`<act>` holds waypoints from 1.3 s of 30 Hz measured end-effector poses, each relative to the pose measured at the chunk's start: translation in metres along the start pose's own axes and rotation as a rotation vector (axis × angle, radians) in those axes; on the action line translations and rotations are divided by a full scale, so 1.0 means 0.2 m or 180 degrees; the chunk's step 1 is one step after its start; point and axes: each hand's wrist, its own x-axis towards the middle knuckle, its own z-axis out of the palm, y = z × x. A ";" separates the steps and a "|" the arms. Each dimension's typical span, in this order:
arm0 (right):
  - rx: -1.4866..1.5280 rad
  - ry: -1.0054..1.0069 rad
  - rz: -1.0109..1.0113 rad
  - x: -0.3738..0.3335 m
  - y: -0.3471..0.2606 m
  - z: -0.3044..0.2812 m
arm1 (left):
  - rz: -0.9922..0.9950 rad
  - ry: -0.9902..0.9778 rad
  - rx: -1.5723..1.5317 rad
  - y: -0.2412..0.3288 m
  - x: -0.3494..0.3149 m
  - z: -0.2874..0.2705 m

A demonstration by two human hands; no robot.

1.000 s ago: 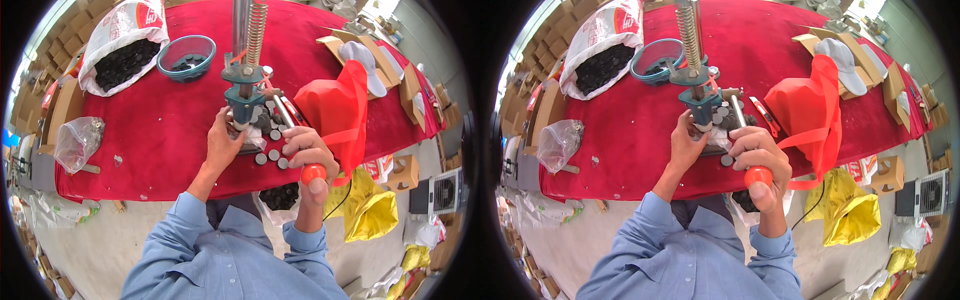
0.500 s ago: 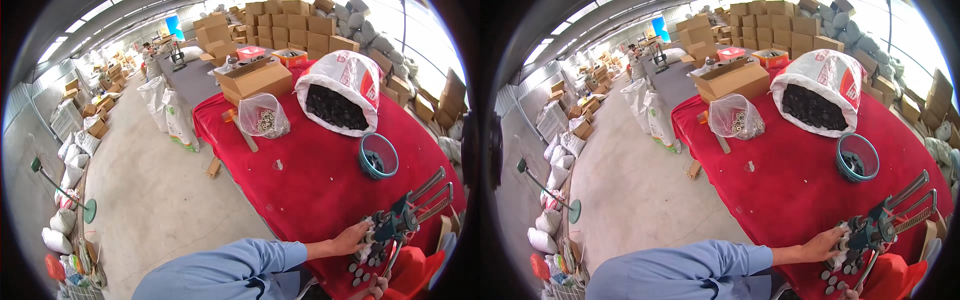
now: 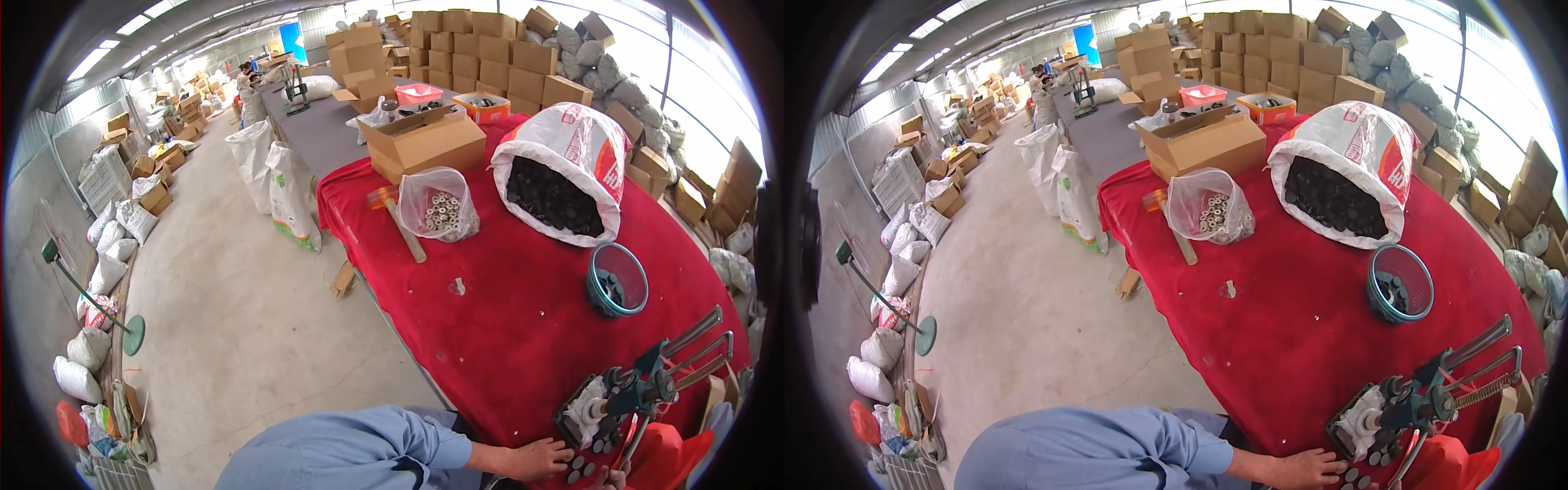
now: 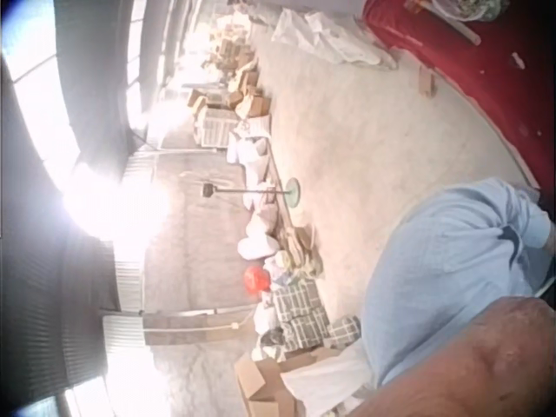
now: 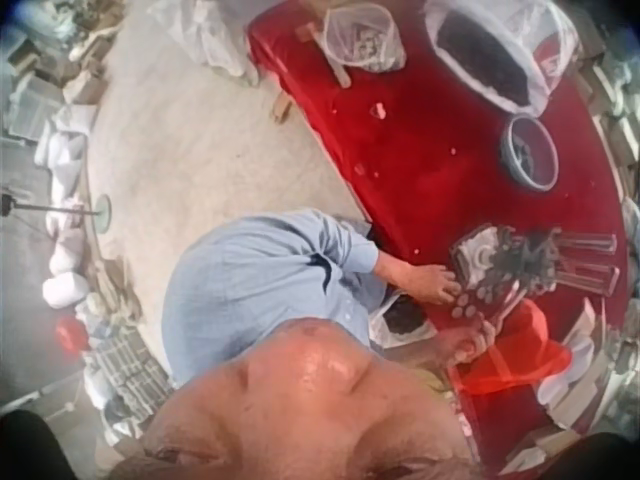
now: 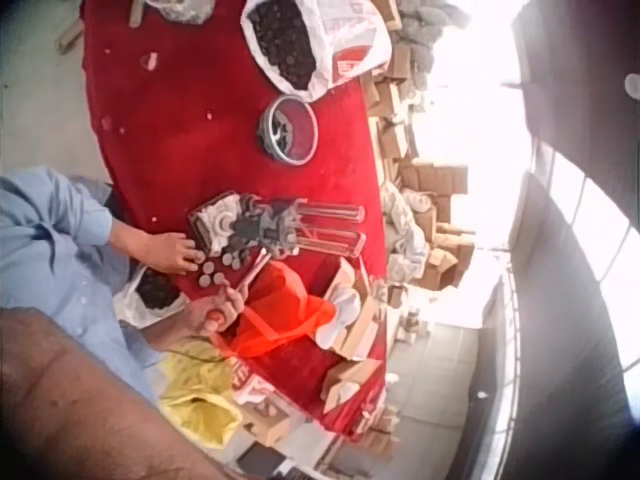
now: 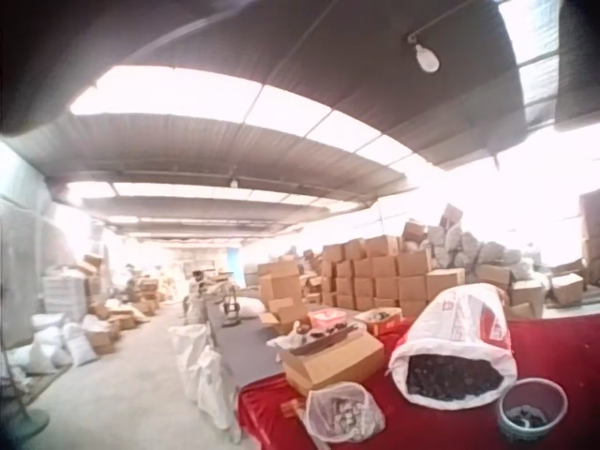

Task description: The person uses a manual press to compress small, dark circular objects. They place each object into the press, operate the lever to apply pressure, and then remove the processed item. The person repeats this process for multiple objects, occasionally gathering them from a pile on the table or a nearby bag.

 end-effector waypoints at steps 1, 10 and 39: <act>0.0068 0.0029 0.0080 -0.02 0.02 -0.02 | 0.0140 -0.0061 0.0087 -0.01 -0.04 0.02; 0.0354 0.0150 0.0350 -0.11 0.06 -0.04 | -0.0132 0.0015 0.0318 -0.09 0.04 0.18; -0.0195 0.0357 0.0158 -0.08 0.00 -0.02 | -0.0268 -0.0861 0.0819 -0.05 0.09 -0.06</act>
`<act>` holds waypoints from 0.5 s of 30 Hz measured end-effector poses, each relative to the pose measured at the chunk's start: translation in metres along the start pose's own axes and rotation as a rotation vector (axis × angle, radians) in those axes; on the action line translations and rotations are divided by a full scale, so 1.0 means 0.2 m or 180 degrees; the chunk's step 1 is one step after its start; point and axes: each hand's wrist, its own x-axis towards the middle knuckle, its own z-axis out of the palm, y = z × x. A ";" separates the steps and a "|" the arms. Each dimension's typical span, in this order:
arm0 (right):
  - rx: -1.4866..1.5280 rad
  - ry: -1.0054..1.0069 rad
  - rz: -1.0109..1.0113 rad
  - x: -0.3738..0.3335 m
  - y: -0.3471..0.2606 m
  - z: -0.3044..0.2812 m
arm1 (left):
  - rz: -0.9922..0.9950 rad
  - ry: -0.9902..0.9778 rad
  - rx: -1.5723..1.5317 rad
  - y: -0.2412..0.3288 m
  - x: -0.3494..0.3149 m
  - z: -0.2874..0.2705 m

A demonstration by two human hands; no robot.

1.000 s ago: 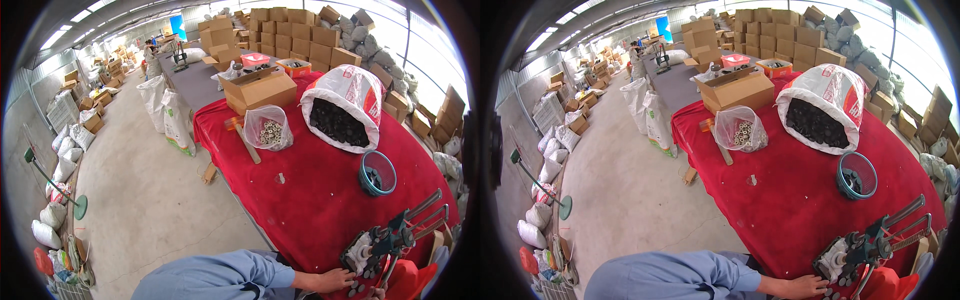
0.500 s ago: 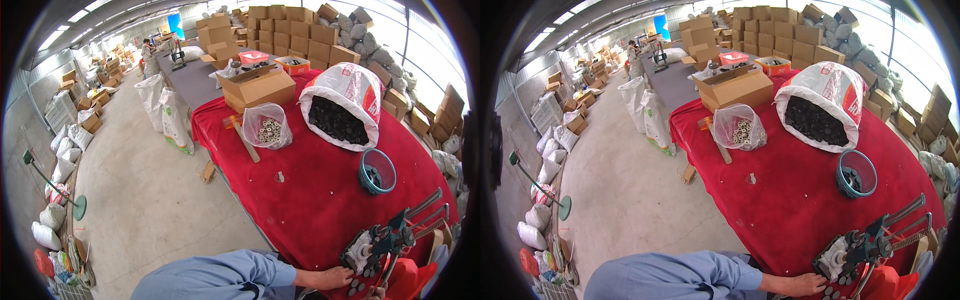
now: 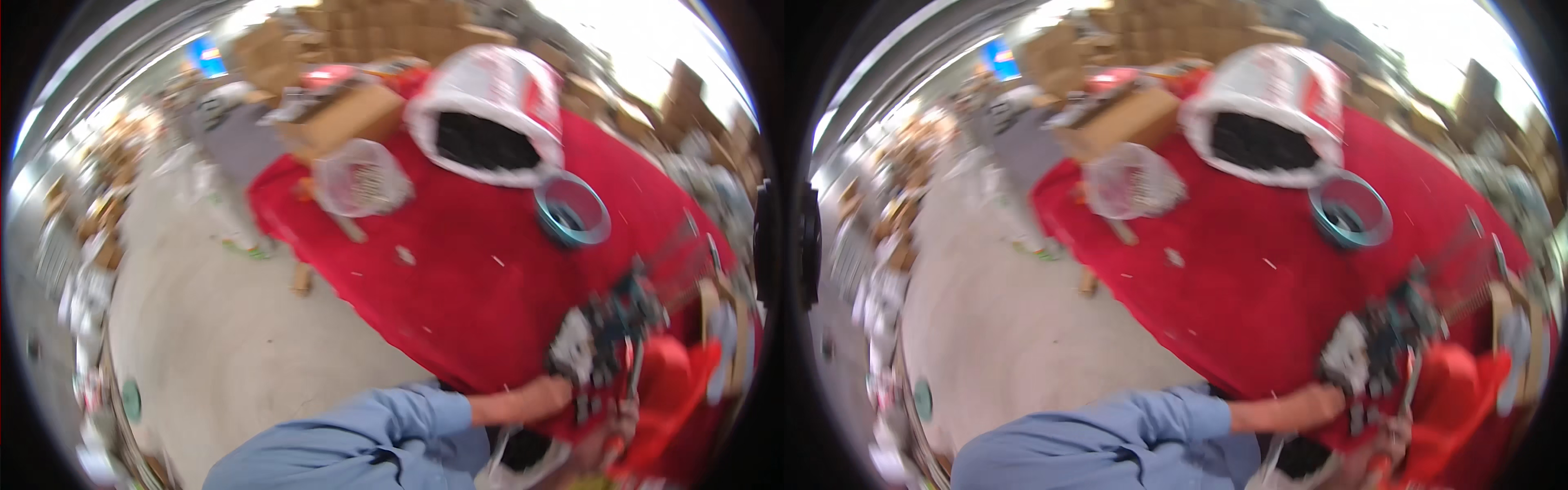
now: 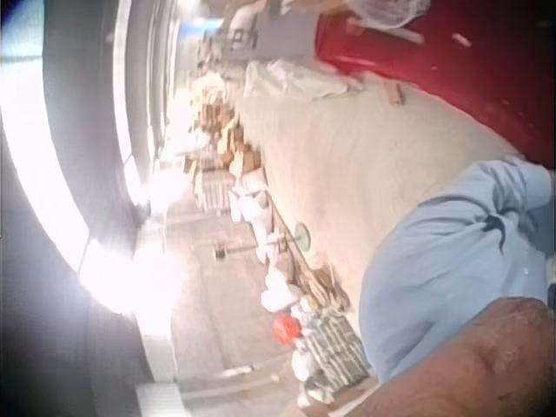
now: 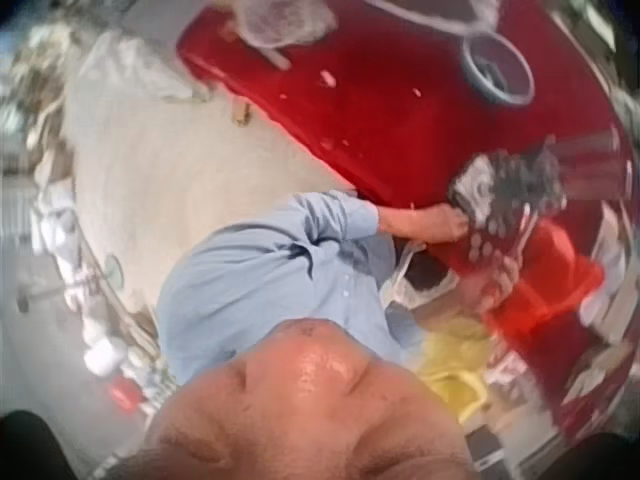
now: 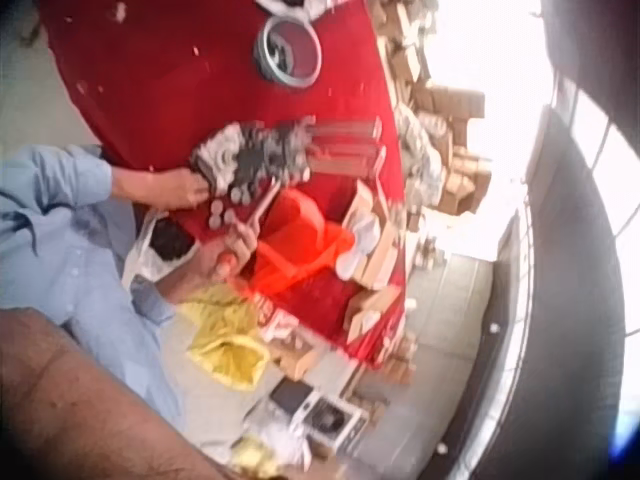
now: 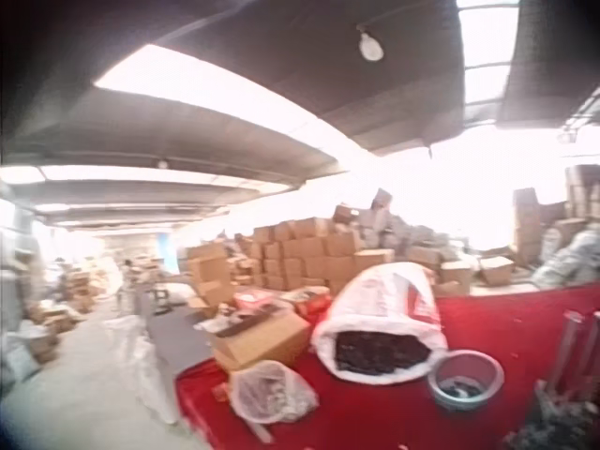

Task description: The person uses a manual press to compress small, dark circular objects. They place each object into the press, operate the lever to apply pressure, and then remove the processed item. The person repeats this process for multiple objects, occasionally gathering them from a pile on the table or a nearby bag.

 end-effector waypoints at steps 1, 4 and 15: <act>-0.0071 -0.0006 0.0074 -0.02 0.04 -0.03 | 0.0314 0.0214 -0.0388 -0.06 -0.01 -0.06; 0.0344 -0.0100 0.0218 -0.06 0.13 0.00 | -0.0107 0.0547 -0.1616 -0.15 -0.06 -0.23; 0.0014 -0.0308 0.0507 -0.02 0.01 -0.07 | -0.0080 0.0323 -0.1602 -0.10 -0.01 -0.29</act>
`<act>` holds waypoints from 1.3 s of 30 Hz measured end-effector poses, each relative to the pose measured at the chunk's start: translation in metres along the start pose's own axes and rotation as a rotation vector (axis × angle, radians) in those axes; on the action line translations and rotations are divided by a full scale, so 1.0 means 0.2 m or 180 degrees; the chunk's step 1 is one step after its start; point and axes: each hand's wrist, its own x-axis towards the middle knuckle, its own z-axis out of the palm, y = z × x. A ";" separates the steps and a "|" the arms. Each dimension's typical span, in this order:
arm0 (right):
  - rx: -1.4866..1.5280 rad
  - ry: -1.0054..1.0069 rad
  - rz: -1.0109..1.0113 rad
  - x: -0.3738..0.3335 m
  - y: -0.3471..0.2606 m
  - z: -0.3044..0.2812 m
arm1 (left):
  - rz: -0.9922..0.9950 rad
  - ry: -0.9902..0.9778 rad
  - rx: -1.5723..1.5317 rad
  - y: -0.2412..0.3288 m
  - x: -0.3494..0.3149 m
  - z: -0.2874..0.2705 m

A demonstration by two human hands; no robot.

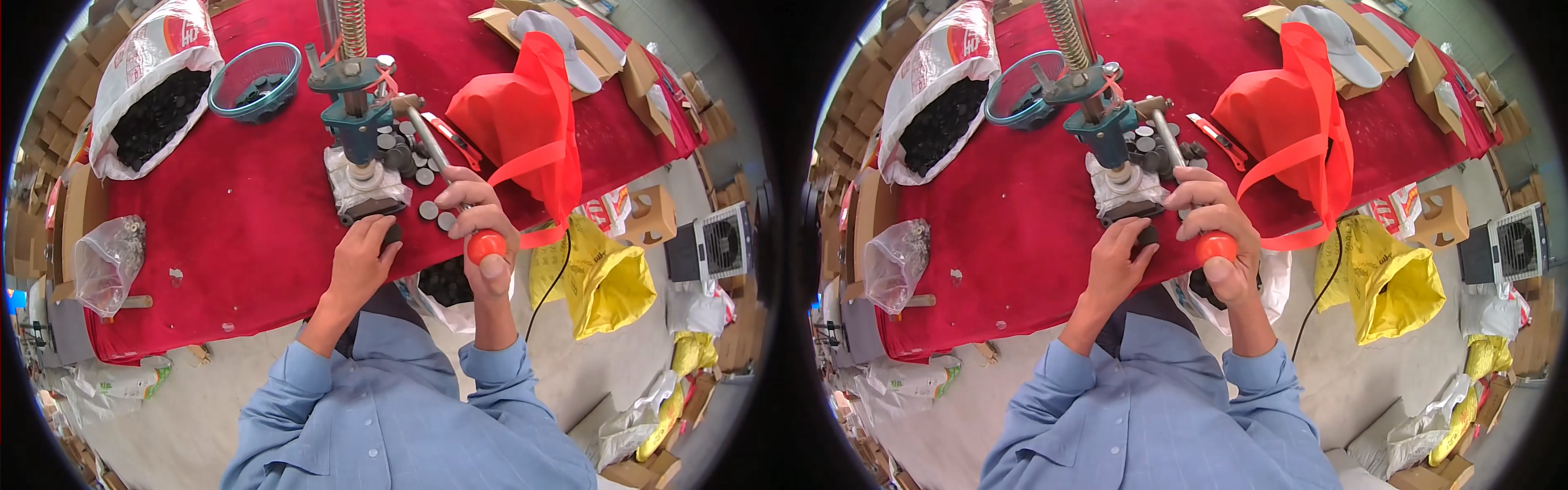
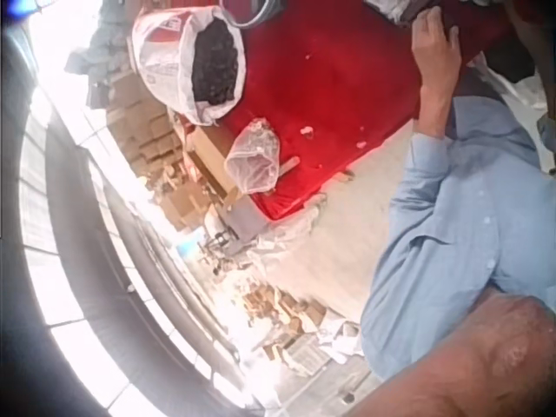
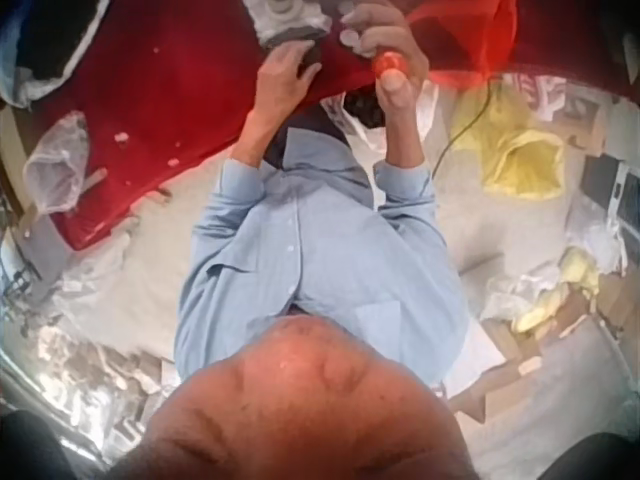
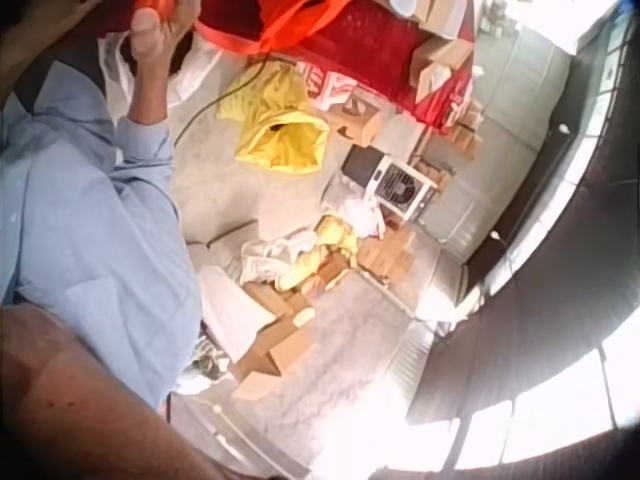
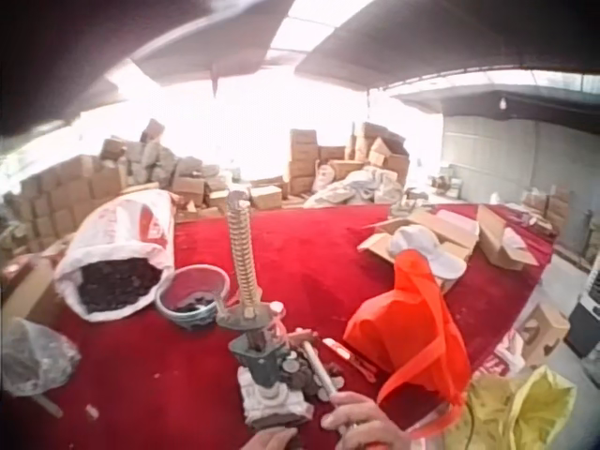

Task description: The person uses a manual press to compress small, dark circular objects. They place each object into the press, operate the lever to apply pressure, and then remove the processed item. The person repeats this process for multiple objects, occasionally gathering them from a pile on the table or a nearby bag.

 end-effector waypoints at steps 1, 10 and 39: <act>-0.0050 -0.0081 0.0003 0.02 -0.01 -0.01 | 0.0103 0.0019 0.0073 -0.01 0.01 0.03; 0.0105 -0.0147 -0.0052 0.04 0.00 -0.03 | -0.0181 -0.0065 -0.0070 0.02 0.01 0.11; 0.0286 -0.0127 -0.0023 0.03 0.01 -0.01 | -0.1135 0.0554 -0.2374 -0.01 -0.07 -0.14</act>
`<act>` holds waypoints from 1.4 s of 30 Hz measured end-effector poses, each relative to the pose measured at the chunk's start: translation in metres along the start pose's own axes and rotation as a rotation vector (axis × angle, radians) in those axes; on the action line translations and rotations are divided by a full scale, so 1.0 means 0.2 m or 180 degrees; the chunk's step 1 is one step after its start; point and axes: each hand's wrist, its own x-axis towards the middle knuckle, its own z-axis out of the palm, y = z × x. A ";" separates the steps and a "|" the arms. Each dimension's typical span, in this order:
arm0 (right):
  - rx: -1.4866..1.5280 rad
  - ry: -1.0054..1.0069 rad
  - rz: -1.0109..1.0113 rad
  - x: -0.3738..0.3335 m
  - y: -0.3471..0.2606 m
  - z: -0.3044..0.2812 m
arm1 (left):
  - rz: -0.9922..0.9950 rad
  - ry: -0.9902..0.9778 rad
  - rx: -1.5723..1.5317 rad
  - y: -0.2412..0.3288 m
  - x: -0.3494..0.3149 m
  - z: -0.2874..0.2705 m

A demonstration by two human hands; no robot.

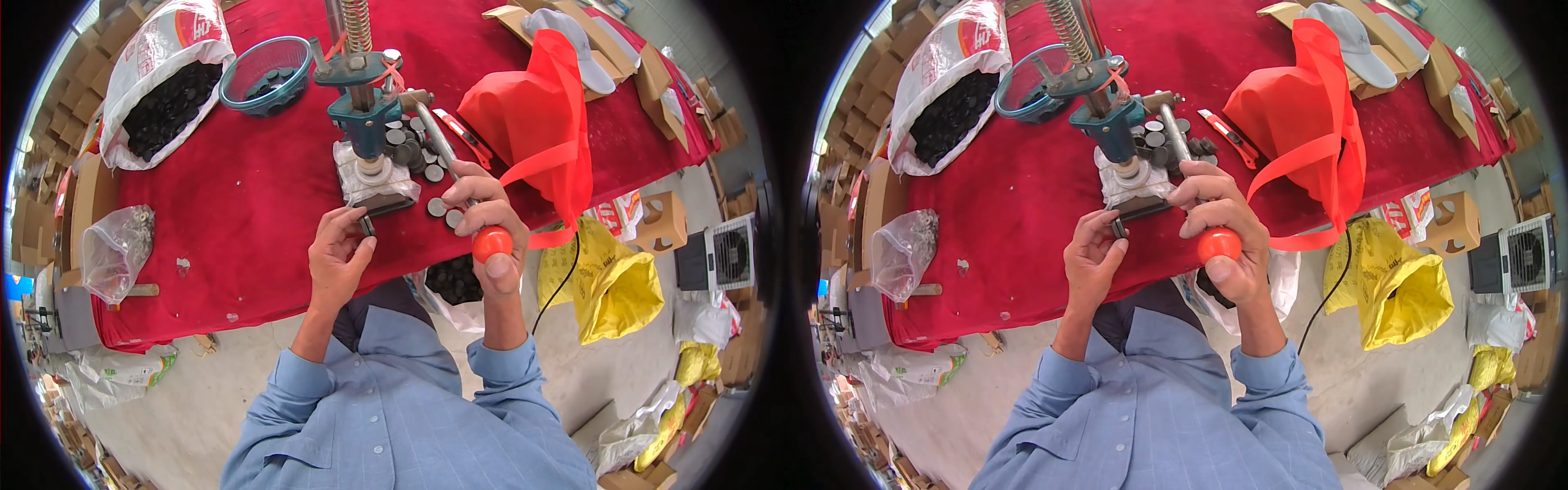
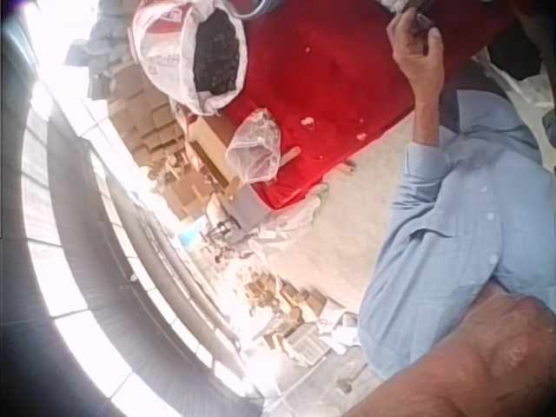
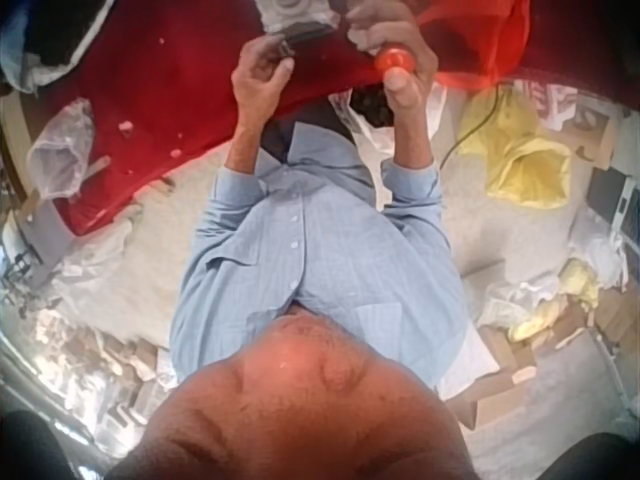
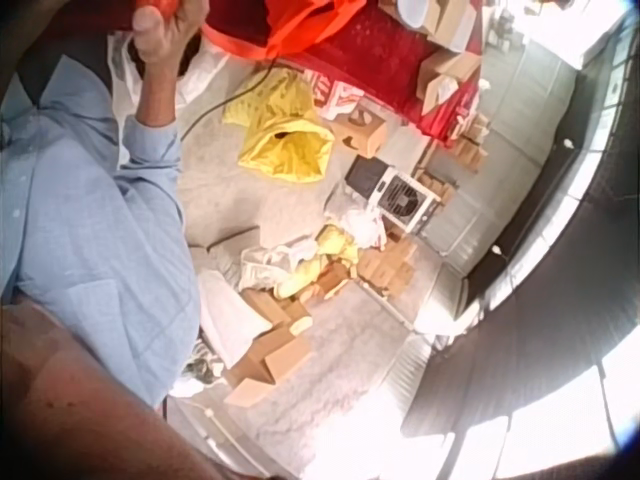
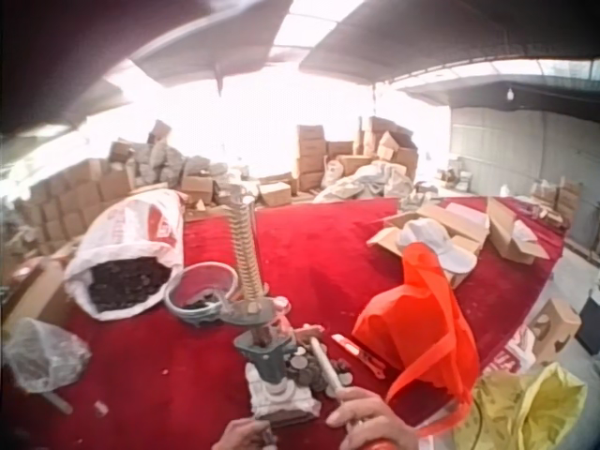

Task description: The person uses a manual press to compress small, dark circular objects. They place each object into the press, operate the lever to apply pressure, and then remove the processed item. The person repeats this process for multiple objects, occasionally gathering them from a pile on the table or a nearby bag.

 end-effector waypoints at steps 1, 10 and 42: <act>-0.0008 0.0019 0.0023 0.00 0.00 0.00 | 0.0035 0.0051 0.0088 0.01 0.01 -0.01; -0.0136 0.0044 0.0102 0.01 -0.03 0.01 | 0.0290 0.0392 0.1496 0.00 0.22 -0.12; -0.0108 0.0350 0.0792 0.75 -0.23 0.10 | 0.1151 0.0359 0.2506 -0.10 0.44 0.03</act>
